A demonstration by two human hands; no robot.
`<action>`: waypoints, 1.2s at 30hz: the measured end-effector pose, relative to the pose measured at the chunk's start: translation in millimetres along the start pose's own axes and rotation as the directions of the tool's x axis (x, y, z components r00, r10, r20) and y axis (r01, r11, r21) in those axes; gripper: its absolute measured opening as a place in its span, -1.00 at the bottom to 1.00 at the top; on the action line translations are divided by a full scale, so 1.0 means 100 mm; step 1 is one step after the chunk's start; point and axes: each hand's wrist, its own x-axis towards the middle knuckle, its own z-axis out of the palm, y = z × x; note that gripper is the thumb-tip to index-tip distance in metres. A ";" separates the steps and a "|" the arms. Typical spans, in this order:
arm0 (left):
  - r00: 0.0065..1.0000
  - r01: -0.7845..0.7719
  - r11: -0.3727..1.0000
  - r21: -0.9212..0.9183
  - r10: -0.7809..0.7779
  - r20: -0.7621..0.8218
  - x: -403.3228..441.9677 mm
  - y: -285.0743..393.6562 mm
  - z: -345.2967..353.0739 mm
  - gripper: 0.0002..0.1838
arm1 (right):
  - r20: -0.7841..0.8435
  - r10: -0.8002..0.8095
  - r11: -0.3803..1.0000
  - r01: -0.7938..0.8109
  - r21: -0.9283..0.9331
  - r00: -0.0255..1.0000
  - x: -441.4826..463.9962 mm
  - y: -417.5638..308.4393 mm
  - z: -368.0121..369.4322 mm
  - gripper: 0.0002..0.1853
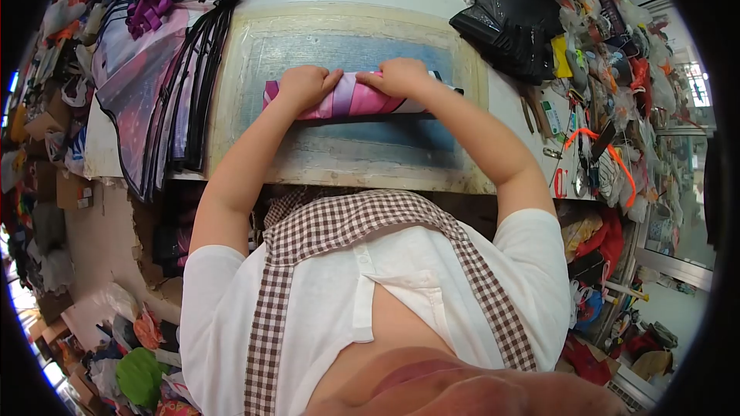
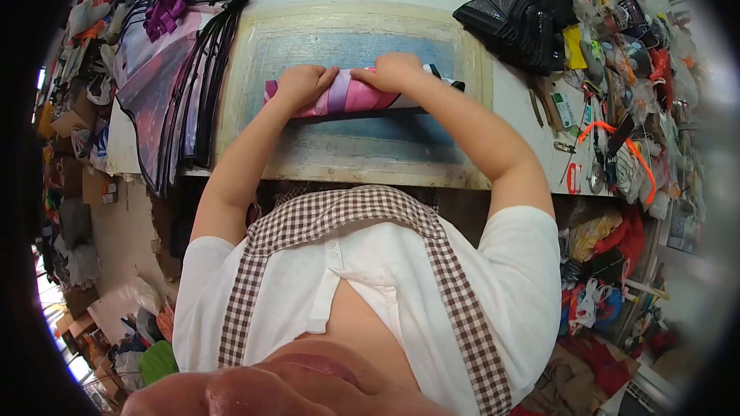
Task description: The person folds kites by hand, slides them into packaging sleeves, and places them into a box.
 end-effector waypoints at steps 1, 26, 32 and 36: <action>1.000 0.004 1.000 0.001 -0.004 0.000 -0.01 -0.02 0.00 -0.41 | 0.001 -0.005 1.000 0.005 0.001 1.000 -0.05 -0.01 0.08 -0.12; 0.993 0.018 0.926 -0.378 -0.061 -0.101 0.07 0.35 0.13 -0.47 | -0.257 0.018 0.872 0.111 0.477 0.966 -1.07 0.26 0.45 -0.34; 0.803 -0.596 0.767 -0.236 0.571 -0.170 1.44 1.41 0.29 -0.74 | -0.195 0.460 0.704 -0.223 0.674 0.866 -1.95 0.89 0.80 -0.35; 0.760 -0.603 0.797 0.037 0.587 -0.279 2.51 1.93 0.66 -0.87 | -0.233 0.633 0.668 -0.369 0.647 0.738 -2.00 0.83 0.99 -0.36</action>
